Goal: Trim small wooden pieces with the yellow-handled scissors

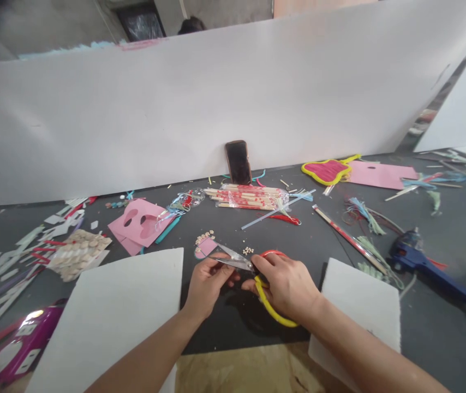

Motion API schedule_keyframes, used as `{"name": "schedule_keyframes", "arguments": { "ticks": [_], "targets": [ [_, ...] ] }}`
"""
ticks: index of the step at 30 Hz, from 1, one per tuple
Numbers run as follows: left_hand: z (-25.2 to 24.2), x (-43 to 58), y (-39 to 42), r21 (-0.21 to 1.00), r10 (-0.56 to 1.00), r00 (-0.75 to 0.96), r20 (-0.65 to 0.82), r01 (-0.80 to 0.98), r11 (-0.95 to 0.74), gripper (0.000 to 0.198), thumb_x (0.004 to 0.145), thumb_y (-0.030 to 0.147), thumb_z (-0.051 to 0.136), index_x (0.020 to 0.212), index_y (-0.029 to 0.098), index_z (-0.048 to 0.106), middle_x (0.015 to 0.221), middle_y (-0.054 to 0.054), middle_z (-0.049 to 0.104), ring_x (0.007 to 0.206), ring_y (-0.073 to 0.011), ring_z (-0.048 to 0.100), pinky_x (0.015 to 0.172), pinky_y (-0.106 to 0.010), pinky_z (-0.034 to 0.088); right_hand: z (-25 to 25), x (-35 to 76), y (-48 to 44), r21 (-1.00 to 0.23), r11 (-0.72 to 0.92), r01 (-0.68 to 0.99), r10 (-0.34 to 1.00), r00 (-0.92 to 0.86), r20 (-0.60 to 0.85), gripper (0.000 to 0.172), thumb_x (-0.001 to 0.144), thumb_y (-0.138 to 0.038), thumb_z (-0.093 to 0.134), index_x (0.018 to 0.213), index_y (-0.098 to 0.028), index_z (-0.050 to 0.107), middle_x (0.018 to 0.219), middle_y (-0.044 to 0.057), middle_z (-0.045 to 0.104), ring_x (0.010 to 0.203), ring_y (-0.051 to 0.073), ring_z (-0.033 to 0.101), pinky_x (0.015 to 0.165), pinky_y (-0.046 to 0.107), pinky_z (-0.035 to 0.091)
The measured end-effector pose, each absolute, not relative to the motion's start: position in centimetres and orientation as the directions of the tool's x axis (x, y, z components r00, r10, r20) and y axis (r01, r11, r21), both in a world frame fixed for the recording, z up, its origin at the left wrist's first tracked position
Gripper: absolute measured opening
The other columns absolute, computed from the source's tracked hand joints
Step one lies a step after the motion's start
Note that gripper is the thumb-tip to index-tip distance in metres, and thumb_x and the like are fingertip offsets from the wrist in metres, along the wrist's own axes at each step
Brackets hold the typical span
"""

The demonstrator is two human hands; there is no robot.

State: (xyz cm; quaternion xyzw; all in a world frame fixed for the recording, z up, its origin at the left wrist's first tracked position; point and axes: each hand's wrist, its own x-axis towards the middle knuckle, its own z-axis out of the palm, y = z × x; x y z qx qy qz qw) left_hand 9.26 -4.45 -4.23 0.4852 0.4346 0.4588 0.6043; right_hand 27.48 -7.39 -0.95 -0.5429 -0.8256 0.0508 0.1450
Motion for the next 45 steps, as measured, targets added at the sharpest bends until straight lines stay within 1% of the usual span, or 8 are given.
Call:
{"name": "schedule_keyframes", "arguments": {
  "ticks": [5,13,22,27,30,33,39,45],
  "targets": [
    [-4.06,9.20,-4.37,0.984,0.979,0.184,-0.088,-0.136,0.114,0.018,0.076,0.034,0.067,0.079,0.016,0.063,0.067,-0.001,0.068,0.059,-0.0142,0.066,0.049,-0.020,0.049,-0.97,27.64,-7.15,-0.240,0.410,0.880,0.910,-0.377,0.172,0.046,0.086,-0.057,0.045,0.110,-0.019,0.056,0.093,0.009,0.063,0.083,0.021,0.061,0.065,0.028,0.045],
    [-3.69,8.87,-4.31,0.990,0.973,0.222,-0.063,-0.109,0.088,0.011,0.079,0.027,0.064,0.077,0.018,0.068,0.065,0.000,0.068,0.061,-0.0137,0.066,0.051,-0.019,0.049,-0.47,27.47,-7.13,-0.261,0.417,0.871,0.908,-0.390,0.151,0.066,0.074,-0.068,0.053,0.116,-0.018,0.053,0.099,0.012,0.058,0.093,0.029,0.055,0.073,0.040,0.048],
    [-3.78,9.00,-4.32,0.985,0.965,0.247,-0.084,-0.125,0.118,0.012,0.078,0.026,0.064,0.075,0.015,0.067,0.059,0.001,0.065,0.055,-0.0123,0.064,0.048,-0.018,0.047,-1.01,27.67,-7.14,-0.309,0.436,0.845,0.900,-0.407,0.157,0.049,0.085,-0.059,0.046,0.110,-0.018,0.056,0.092,0.010,0.062,0.085,0.022,0.060,0.069,0.030,0.048],
    [-4.25,9.24,-4.41,0.983,0.968,0.230,-0.095,-0.131,0.128,0.016,0.077,0.030,0.066,0.077,0.014,0.065,0.063,0.000,0.066,0.054,-0.0127,0.065,0.046,-0.018,0.047,-0.81,27.65,-7.52,-0.265,0.415,0.870,0.910,-0.398,0.119,0.044,0.092,-0.053,0.036,0.106,-0.018,0.057,0.089,0.009,0.064,0.081,0.021,0.062,0.065,0.028,0.046],
    [-4.33,9.30,-4.54,0.982,0.972,0.208,-0.111,-0.128,0.140,0.019,0.076,0.033,0.067,0.080,0.014,0.065,0.068,0.000,0.067,0.053,-0.0123,0.065,0.045,-0.018,0.048,-0.77,27.62,-7.68,-0.228,0.399,0.888,0.917,-0.386,0.103,0.042,0.092,-0.052,0.036,0.103,-0.018,0.058,0.086,0.008,0.064,0.078,0.021,0.063,0.062,0.028,0.045],
    [-4.18,9.26,-4.58,0.984,0.974,0.205,-0.099,-0.127,0.126,0.019,0.075,0.032,0.068,0.082,0.015,0.065,0.067,-0.001,0.068,0.054,-0.0125,0.065,0.047,-0.018,0.049,-0.98,27.64,-7.60,-0.224,0.394,0.891,0.919,-0.375,0.124,0.042,0.091,-0.053,0.038,0.106,-0.019,0.056,0.090,0.009,0.064,0.081,0.022,0.063,0.063,0.029,0.045],
    [-3.84,9.05,-4.40,0.989,0.978,0.208,-0.028,-0.138,0.058,0.013,0.077,0.029,0.065,0.076,0.016,0.067,0.065,0.000,0.067,0.058,-0.0134,0.065,0.049,-0.019,0.049,-1.09,27.58,-7.19,-0.219,0.392,0.894,0.919,-0.369,0.141,0.050,0.085,-0.059,0.046,0.113,-0.019,0.053,0.097,0.010,0.061,0.089,0.025,0.060,0.068,0.033,0.047],
    [-3.56,8.85,-4.47,0.991,0.965,0.258,-0.052,-0.104,0.082,0.014,0.080,0.028,0.061,0.076,0.016,0.069,0.060,0.000,0.066,0.055,-0.0126,0.064,0.048,-0.018,0.046,-0.69,27.51,-7.24,-0.237,0.412,0.880,0.911,-0.390,0.135,0.065,0.074,-0.068,0.053,0.116,-0.019,0.051,0.099,0.012,0.058,0.090,0.027,0.057,0.073,0.038,0.048]
  ]
}}
